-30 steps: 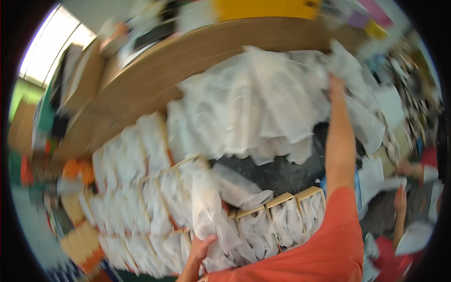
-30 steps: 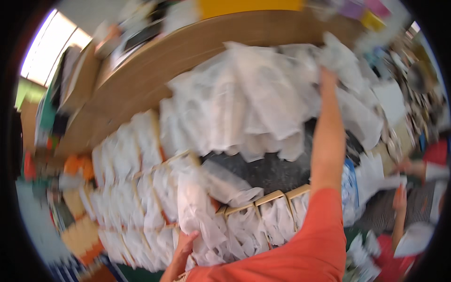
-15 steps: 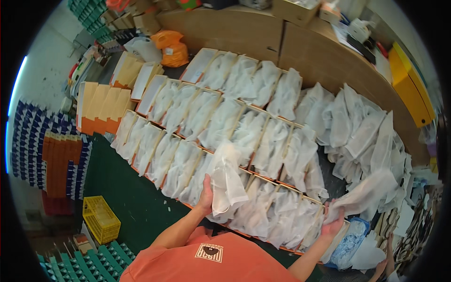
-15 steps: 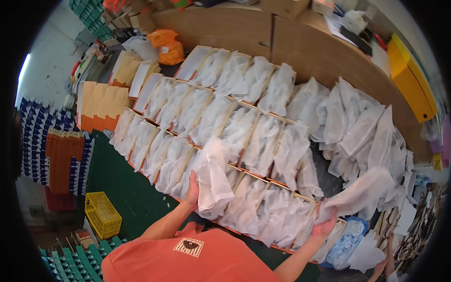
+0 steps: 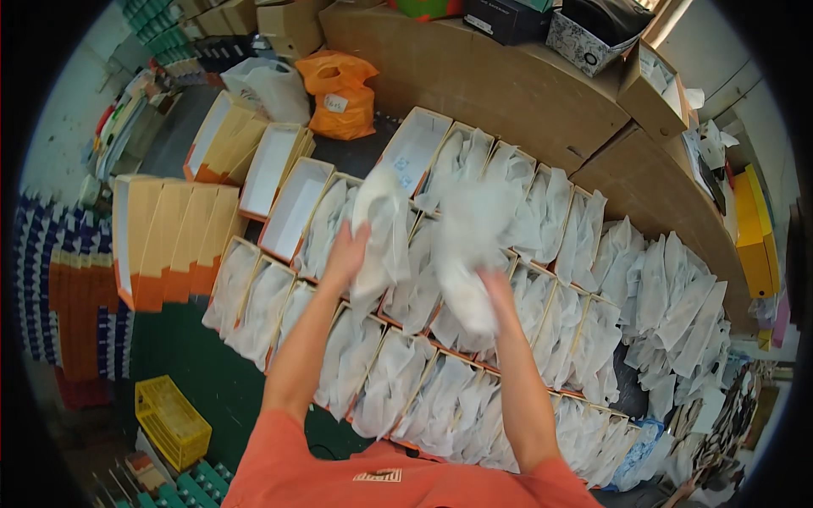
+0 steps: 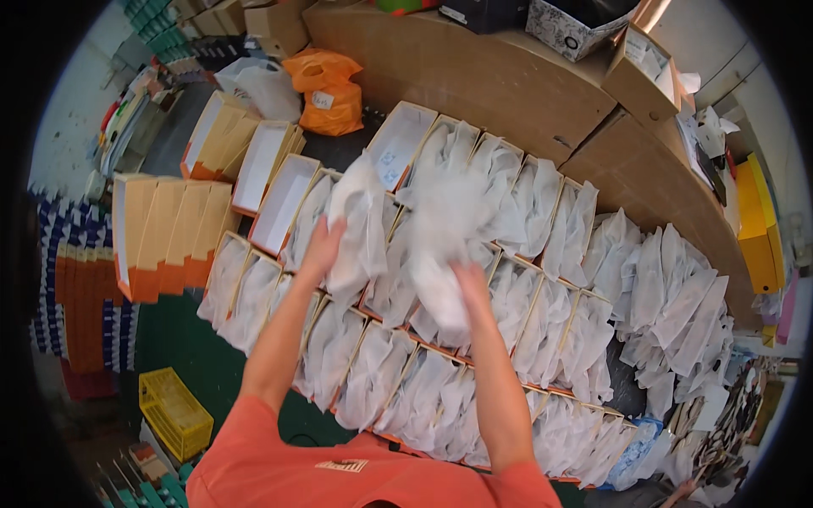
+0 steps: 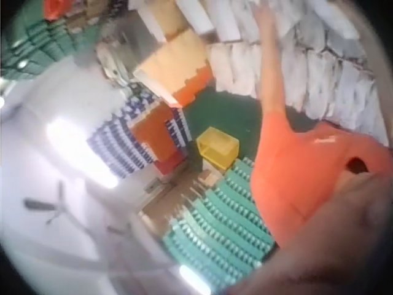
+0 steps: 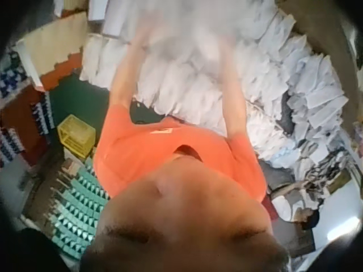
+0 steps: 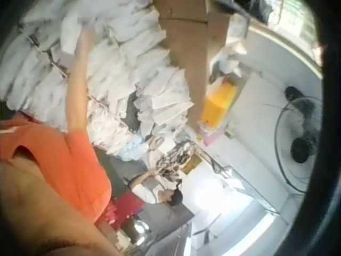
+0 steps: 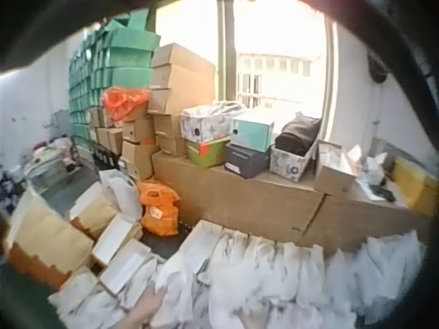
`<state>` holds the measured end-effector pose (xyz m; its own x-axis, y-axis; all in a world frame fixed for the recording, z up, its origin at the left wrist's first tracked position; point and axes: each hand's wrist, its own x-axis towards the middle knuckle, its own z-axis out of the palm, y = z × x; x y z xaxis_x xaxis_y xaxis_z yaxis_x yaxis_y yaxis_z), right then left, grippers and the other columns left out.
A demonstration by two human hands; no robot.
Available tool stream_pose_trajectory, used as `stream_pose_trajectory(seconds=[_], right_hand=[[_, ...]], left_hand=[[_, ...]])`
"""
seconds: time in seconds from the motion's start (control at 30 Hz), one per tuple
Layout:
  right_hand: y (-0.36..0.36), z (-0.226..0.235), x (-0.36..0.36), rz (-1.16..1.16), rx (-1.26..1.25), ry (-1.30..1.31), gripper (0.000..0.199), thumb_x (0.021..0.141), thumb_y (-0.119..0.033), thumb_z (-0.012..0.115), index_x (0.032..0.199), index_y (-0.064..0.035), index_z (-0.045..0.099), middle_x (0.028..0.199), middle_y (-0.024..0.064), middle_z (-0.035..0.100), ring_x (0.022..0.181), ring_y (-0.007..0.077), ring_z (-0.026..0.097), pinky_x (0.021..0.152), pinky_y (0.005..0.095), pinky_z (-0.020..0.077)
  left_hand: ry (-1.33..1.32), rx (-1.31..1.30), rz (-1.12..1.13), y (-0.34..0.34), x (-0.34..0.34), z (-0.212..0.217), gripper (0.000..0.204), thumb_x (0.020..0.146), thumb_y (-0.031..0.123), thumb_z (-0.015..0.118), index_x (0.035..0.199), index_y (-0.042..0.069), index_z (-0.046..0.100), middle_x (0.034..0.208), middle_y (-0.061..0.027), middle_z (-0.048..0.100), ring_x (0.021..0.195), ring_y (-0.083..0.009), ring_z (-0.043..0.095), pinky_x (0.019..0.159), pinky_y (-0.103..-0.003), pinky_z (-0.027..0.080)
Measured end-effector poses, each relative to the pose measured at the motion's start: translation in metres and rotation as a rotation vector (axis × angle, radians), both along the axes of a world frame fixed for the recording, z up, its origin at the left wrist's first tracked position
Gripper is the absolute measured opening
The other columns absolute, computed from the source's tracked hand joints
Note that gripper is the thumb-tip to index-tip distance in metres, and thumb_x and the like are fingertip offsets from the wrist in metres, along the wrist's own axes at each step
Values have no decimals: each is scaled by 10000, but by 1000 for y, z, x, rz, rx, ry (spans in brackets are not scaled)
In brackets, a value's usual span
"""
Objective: The person assembles orange shoe boxes and places them on a table. They then place small white packets into each box, followed by white tissue paper. Finally, they place pairs of shoes wrapped in white tissue paper into the boxes.
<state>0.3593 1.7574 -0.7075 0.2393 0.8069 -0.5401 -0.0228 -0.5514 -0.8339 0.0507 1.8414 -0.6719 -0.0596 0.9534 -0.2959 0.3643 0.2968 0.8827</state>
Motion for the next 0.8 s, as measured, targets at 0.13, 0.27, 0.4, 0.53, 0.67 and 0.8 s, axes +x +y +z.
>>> stream_pose_trajectory(seconds=[0.13, 0.27, 0.4, 0.53, 0.67, 0.8], right_hand=[[121, 104, -106, 142, 486, -251, 744, 931, -395, 644, 1426, 98, 386, 1336, 275, 560, 1164, 323, 606, 957, 371, 491], [45, 144, -129, 341, 823, -106, 612, 876, -132, 702, 1397, 63, 447, 1296, 222, 597, 1094, 294, 645, 924, 379, 515], [-75, 98, -53, 279, 657, -212, 440, 847, -13, 683, 1275, -3, 583, 1126, 167, 661, 970, 273, 672, 847, 351, 539], [-212, 42, 73, -29, 284, -476, 315, 864, -7, 637, 1179, -9, 634, 994, 137, 682, 864, 246, 684, 800, 331, 546], [-295, 5, 260, -563, 167, -1013, 235, 898, -85, 626, 1118, -6, 652, 955, 149, 704, 833, 244, 685, 744, 326, 536], [-315, -49, 425, -587, 7, -1118, 345, 838, -232, 692, 1108, -19, 662, 1057, 211, 662, 967, 365, 650, 838, 434, 524]], left_hand=[[466, -49, -307, 164, 33, 14, 822, 942, 600, 444, 1520, 31, 311, 1467, -287, 433, 1382, -400, 413, 1143, -480, 305], [889, 585, -306, 208, 37, -92, 716, 973, 561, 375, 1508, 86, 352, 1400, -247, 522, 1393, -443, 377, 1141, -610, 220], [1157, 637, -700, 187, 69, -124, 465, 1002, 389, 359, 931, 79, 699, 1092, -206, 687, 1082, -389, 622, 976, -604, 366], [818, 423, -621, 156, 43, -102, 452, 982, 301, 520, 1313, -7, 509, 1326, -262, 537, 1244, -388, 506, 1079, -525, 342], [519, 610, -508, 30, 60, -67, 517, 956, 183, 591, 1402, -46, 461, 1444, -238, 476, 1352, -400, 431, 1130, -448, 323], [297, 400, -403, -139, 111, -44, 455, 956, 117, 589, 1373, -38, 495, 1415, -185, 516, 1310, -289, 488, 1065, -362, 403]])
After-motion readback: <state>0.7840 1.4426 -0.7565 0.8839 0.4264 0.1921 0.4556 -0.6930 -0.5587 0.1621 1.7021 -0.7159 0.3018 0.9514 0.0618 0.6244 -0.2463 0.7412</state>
